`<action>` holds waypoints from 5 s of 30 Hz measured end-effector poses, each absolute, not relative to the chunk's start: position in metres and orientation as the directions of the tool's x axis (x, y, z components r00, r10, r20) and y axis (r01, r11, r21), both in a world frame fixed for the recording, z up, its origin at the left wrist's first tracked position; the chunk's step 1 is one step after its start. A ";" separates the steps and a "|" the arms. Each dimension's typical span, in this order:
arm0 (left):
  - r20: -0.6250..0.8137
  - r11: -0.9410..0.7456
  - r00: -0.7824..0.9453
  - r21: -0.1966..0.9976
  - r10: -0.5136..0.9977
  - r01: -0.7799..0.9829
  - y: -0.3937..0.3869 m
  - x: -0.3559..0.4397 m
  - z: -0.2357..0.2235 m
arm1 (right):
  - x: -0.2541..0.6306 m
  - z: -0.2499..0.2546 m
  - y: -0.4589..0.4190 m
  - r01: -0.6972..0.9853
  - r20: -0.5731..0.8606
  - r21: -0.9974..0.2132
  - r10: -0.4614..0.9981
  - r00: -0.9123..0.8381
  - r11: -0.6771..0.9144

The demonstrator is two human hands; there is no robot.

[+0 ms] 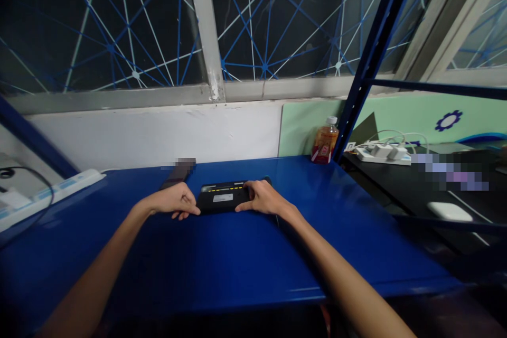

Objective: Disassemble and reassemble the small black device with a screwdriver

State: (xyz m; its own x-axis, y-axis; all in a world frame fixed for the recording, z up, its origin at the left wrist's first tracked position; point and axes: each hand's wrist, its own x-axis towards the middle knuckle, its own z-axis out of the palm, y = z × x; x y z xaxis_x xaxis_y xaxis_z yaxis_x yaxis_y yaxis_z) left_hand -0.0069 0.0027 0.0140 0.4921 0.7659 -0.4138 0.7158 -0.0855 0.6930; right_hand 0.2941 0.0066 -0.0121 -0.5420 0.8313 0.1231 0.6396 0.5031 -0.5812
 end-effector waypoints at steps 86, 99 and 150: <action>0.032 -0.544 0.576 0.376 0.817 0.750 0.010 0.009 -0.002 | 0.294 -0.021 0.008 0.675 0.273 -0.345 0.758 -0.592 0.652; 0.032 -0.544 0.573 0.363 0.819 0.757 0.012 0.009 -0.004 | 0.294 -0.022 0.008 0.667 0.278 -0.350 0.753 -0.596 0.657; -0.024 -0.496 0.527 0.300 0.850 0.815 0.003 0.025 0.000 | 0.292 -0.016 0.001 0.729 0.174 -0.342 0.802 -0.571 0.593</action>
State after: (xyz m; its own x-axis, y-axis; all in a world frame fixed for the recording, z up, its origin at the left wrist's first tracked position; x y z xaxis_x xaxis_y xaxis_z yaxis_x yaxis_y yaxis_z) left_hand 0.0250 0.0030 0.0005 0.5265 0.8498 -0.0237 0.8147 -0.4964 0.2998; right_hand 0.2920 0.0014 -0.0161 -0.5709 0.8024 0.1739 0.7290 0.5929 -0.3421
